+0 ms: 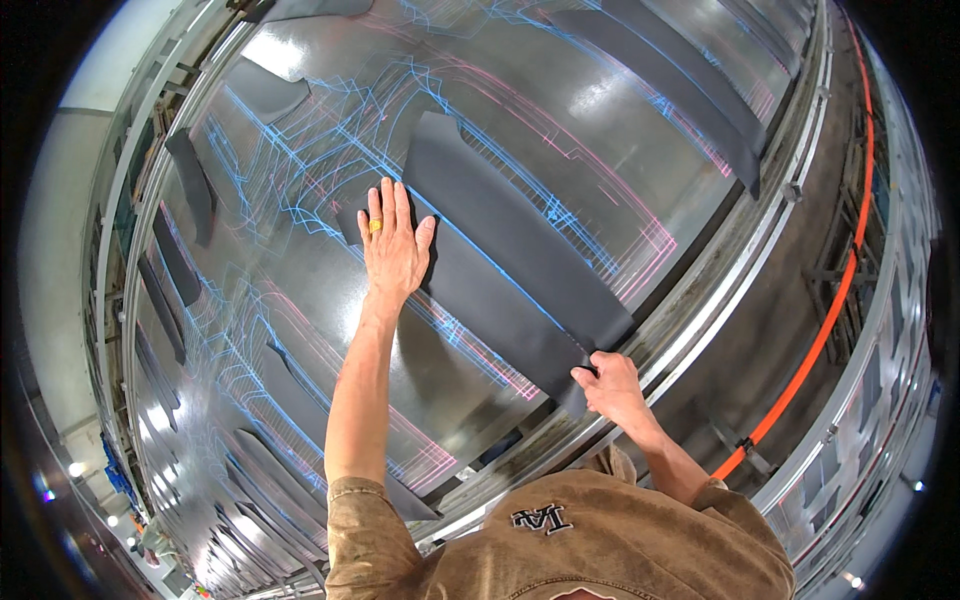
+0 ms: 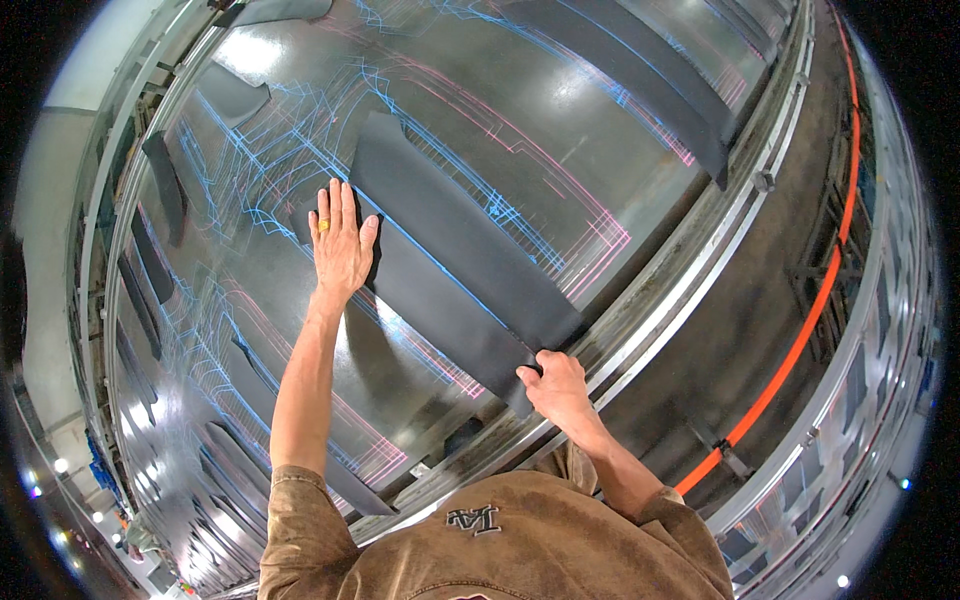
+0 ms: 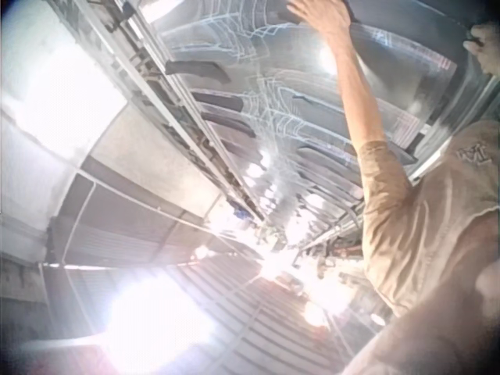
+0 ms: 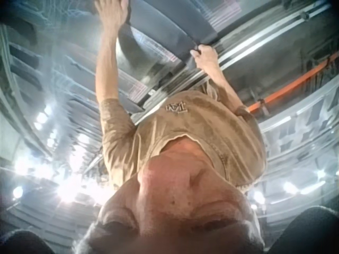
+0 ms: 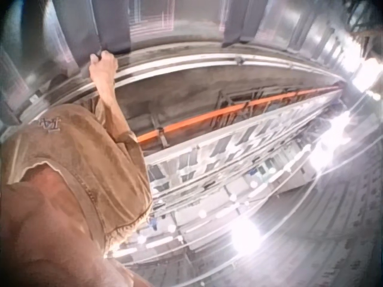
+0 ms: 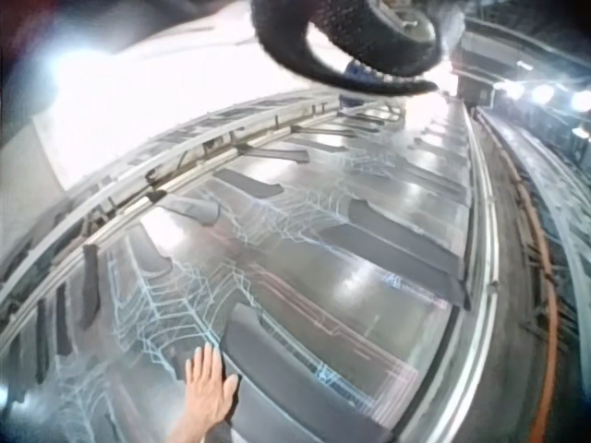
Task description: The person repeatedly picks up black rectangular material pieces and places them onto a large, curved, reflective surface marked with blue and pink grid lines. They align the pieces with the grid and smooth them down with their hands, repeating this process for multiple pieces.
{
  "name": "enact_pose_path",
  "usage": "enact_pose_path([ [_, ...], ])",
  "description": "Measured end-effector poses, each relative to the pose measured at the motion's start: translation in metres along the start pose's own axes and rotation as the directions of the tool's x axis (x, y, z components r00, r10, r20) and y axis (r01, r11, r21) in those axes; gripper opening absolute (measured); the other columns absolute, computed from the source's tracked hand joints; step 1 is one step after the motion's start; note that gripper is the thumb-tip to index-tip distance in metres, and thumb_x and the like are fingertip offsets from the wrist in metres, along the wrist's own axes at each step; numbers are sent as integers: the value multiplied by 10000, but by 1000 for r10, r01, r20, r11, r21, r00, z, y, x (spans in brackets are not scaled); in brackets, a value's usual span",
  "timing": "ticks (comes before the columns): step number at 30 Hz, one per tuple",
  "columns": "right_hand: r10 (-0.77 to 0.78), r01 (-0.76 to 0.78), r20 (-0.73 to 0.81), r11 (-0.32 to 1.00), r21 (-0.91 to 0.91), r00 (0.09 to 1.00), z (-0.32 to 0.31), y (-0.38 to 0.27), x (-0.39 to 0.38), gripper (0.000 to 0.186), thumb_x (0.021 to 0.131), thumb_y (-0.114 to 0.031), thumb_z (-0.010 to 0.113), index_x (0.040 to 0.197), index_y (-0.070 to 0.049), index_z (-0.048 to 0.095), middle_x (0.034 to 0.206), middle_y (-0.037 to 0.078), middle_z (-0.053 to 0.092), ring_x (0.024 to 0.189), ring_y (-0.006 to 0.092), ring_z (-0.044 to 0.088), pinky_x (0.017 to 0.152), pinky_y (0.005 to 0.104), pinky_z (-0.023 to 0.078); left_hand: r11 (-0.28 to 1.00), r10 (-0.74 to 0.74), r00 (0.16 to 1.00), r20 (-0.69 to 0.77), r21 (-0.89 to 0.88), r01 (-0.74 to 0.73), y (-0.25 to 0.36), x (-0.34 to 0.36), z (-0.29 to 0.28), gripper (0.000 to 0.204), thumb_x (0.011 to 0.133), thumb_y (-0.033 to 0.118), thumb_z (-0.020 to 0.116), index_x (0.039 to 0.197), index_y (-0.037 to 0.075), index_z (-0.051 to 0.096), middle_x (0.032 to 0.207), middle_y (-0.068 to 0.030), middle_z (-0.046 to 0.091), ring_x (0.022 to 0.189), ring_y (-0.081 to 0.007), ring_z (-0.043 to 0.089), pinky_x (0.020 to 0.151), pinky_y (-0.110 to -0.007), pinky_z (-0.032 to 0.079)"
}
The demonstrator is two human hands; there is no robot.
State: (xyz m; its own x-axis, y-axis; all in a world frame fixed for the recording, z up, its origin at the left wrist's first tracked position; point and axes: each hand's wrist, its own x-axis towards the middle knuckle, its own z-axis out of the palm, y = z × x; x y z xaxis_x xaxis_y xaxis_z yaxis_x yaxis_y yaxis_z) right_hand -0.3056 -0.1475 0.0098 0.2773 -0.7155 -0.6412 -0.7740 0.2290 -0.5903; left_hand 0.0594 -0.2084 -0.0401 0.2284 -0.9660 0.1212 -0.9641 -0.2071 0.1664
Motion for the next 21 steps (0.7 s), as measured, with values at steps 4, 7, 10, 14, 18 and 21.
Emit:
enact_pose_path([
  [4,82,-82,33,997,0,996,-2,-5,-1,324,869,-227,712,764,59,599,786,293,637,829,481,633,742,516,486,999,32,996,79,1,-32,22,-20,-9,736,1016,482,395,1542,-8,236,1623,-215,175,1504,-412,121,1202,-557,104],
  [7,28,-28,-12,999,-36,1000,4,4,1,328,869,-249,710,786,54,613,806,290,645,842,494,629,754,536,488,985,163,977,140,-88,-151,66,-54,-16,773,977,471,478,1541,-4,246,1616,-229,180,1506,-405,120,1200,-570,93],
  [10,0,-7,-49,989,-151,999,-3,-8,-5,326,866,-266,716,823,43,623,813,276,657,842,493,634,755,546,495,928,368,877,309,-177,-327,110,-101,-32,747,947,437,552,1537,57,297,1618,-194,199,1502,-382,145,1192,-587,114],
  [14,-67,22,-126,945,-327,990,-6,-23,-17,316,859,-268,732,921,19,614,798,229,679,816,434,671,703,528,513,852,517,790,330,-281,-441,132,-136,-36,726,941,461,540,1538,110,319,1624,-149,214,1496,-369,174,1193,-585,137],
  [18,-184,112,-152,914,-390,971,-8,-20,-24,315,834,-239,755,944,9,595,832,204,684,821,401,674,669,507,513,829,552,785,282,-288,-479,137,-94,-36,716,958,491,483,1536,101,321,1621,-128,237,1490,-352,216,1198,-566,153],
  [21,-189,102,-203,922,-375,961,-14,-25,-36,321,812,-222,772,956,5,597,933,182,683,916,379,652,688,481,516,871,490,848,201,-120,-476,111,-32,-18,655,972,427,485,1515,88,346,1601,-126,291,1480,-328,253,1187,-557,176],
])
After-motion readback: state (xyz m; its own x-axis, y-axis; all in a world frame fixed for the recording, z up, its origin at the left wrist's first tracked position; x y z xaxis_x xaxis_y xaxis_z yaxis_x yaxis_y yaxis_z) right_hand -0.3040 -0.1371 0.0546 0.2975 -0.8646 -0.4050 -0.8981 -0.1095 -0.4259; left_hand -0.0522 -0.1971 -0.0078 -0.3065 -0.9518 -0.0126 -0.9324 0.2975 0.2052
